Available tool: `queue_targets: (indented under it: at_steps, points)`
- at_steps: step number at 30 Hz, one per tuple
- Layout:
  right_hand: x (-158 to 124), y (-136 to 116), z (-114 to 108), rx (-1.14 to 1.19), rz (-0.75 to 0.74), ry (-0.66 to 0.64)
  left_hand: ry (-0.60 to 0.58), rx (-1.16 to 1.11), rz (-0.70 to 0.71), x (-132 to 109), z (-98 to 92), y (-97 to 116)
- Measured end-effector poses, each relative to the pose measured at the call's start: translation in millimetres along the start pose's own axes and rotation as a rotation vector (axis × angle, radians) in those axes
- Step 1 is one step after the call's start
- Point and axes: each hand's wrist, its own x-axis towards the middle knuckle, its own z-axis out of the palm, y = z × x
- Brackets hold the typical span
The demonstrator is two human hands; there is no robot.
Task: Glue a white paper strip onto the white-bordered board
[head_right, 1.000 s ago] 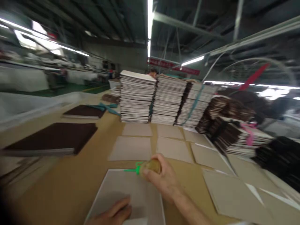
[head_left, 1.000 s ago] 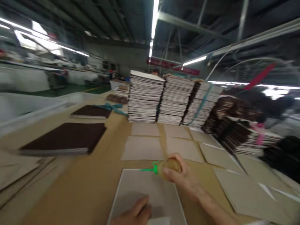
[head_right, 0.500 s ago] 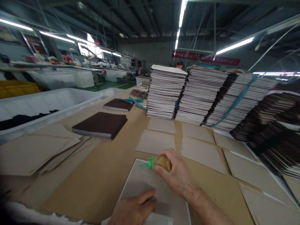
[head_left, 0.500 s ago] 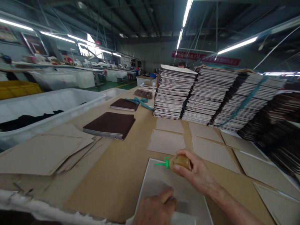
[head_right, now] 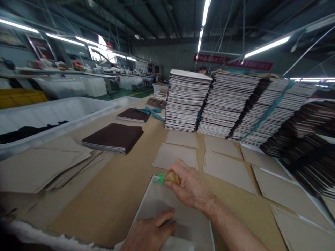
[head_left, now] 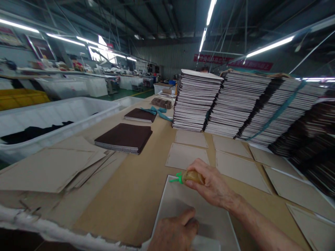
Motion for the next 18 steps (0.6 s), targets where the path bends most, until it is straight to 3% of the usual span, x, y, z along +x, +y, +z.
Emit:
queue_targets:
  at_steps: [11,15,18]
  points:
    - [16,-10,-20,-0.175,-0.103,-0.146,-0.075,0.041,-0.027,1,-6.2,3]
    - [16,-12,-21,-0.194,-0.134,-0.168,-0.046,0.051,-0.018,0,-7.1,5]
    - [17,-13,-20,-0.203,-0.142,-0.172,-0.096,0.05,-0.033,1,-10.5,6]
